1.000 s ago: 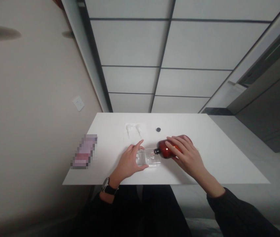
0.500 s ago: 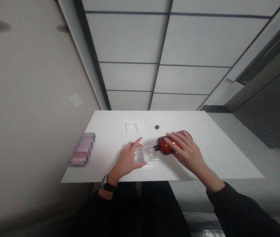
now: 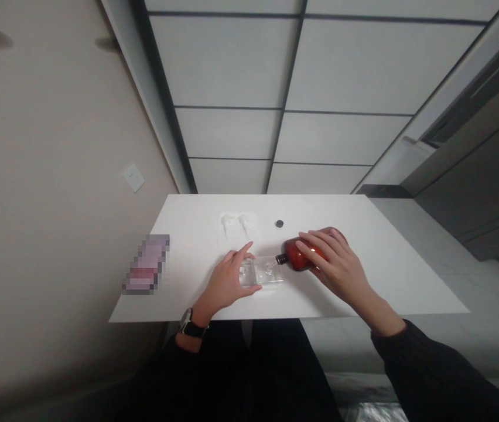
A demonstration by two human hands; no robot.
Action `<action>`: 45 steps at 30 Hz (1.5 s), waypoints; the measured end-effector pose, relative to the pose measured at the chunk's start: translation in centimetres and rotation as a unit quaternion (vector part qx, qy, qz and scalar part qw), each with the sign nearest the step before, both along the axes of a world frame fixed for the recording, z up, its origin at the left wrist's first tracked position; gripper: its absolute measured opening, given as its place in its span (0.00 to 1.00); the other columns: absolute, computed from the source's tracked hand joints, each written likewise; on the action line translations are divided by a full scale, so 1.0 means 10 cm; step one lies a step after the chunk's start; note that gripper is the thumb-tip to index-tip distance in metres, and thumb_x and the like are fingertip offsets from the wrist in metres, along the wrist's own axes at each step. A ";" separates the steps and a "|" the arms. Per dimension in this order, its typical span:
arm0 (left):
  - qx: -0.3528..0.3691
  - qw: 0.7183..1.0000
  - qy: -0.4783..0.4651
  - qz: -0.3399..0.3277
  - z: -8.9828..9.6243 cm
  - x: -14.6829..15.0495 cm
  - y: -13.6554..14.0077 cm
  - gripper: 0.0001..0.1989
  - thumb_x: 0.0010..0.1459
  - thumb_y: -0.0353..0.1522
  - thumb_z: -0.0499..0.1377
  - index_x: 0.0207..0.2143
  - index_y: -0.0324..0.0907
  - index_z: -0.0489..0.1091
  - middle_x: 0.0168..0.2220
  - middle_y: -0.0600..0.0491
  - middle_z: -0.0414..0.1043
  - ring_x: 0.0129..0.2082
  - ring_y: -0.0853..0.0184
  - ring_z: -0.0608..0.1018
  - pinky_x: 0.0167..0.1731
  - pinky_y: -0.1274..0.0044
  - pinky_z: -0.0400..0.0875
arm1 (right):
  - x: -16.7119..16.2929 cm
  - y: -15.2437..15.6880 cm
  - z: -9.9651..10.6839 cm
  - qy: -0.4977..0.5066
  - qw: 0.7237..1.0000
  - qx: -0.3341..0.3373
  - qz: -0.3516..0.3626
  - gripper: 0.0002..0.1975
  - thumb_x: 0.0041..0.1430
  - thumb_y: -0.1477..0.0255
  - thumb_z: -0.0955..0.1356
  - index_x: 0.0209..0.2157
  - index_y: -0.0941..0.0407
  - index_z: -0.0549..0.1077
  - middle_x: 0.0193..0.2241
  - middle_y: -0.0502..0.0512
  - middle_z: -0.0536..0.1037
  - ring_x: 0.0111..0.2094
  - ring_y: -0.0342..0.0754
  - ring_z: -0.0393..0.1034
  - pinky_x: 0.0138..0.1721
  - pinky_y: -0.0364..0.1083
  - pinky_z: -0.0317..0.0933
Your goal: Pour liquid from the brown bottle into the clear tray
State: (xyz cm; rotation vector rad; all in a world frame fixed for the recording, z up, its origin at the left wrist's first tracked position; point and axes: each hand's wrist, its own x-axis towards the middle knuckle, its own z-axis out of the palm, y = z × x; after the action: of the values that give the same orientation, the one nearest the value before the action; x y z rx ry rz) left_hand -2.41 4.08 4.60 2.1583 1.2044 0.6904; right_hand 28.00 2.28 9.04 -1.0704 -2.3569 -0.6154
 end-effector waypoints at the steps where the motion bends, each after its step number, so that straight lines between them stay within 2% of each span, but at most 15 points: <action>1: 0.001 1.000 0.000 -0.001 0.00 0.00 0.00 0.55 0.51 0.32 0.75 0.74 0.52 0.49 0.57 0.49 0.76 0.56 0.52 0.75 0.60 0.57 0.70 | 0.00 0.00 0.00 0.000 1.000 0.002 0.000 0.25 0.65 0.84 0.69 0.62 0.56 0.70 0.59 0.66 0.78 0.59 0.62 0.73 0.60 0.66 0.68; 16: 0.008 1.000 0.005 -0.007 -0.01 -0.01 0.01 0.56 0.51 0.32 0.76 0.74 0.51 0.48 0.58 0.49 0.76 0.56 0.52 0.75 0.60 0.57 0.69 | 0.02 0.00 0.08 -0.012 1.000 0.012 0.010 0.27 0.65 0.85 0.68 0.64 0.57 0.69 0.59 0.68 0.78 0.59 0.63 0.73 0.60 0.67 0.67; 21: 0.005 1.000 0.011 -0.008 0.00 -0.01 0.00 0.55 0.51 0.32 0.75 0.74 0.49 0.48 0.58 0.48 0.76 0.56 0.52 0.74 0.60 0.57 0.70 | 0.03 0.00 0.10 -0.017 1.000 0.004 0.004 0.31 0.66 0.84 0.68 0.68 0.54 0.65 0.61 0.66 0.78 0.60 0.62 0.73 0.61 0.66 0.67; 37: 0.002 1.000 0.005 -0.012 -0.01 -0.01 0.01 0.55 0.51 0.32 0.75 0.74 0.51 0.48 0.57 0.49 0.76 0.56 0.51 0.74 0.61 0.57 0.69 | 0.07 0.01 0.10 -0.016 1.000 -0.001 0.002 0.40 0.67 0.84 0.68 0.75 0.50 0.55 0.62 0.63 0.77 0.62 0.60 0.71 0.64 0.66 0.64; 45: 0.001 1.000 0.010 -0.008 -0.01 -0.01 0.00 0.56 0.51 0.31 0.75 0.74 0.50 0.48 0.57 0.49 0.76 0.56 0.52 0.74 0.60 0.58 0.69 | 0.08 0.02 0.15 -0.036 0.999 0.012 0.007 0.37 0.67 0.85 0.67 0.73 0.53 0.58 0.61 0.65 0.78 0.61 0.61 0.72 0.63 0.65 0.65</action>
State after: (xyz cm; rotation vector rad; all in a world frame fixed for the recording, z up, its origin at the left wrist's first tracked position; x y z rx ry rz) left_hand -2.48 4.09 4.50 2.1792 1.1959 0.6657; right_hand 28.83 2.44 10.54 -1.0375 -2.4098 -0.6873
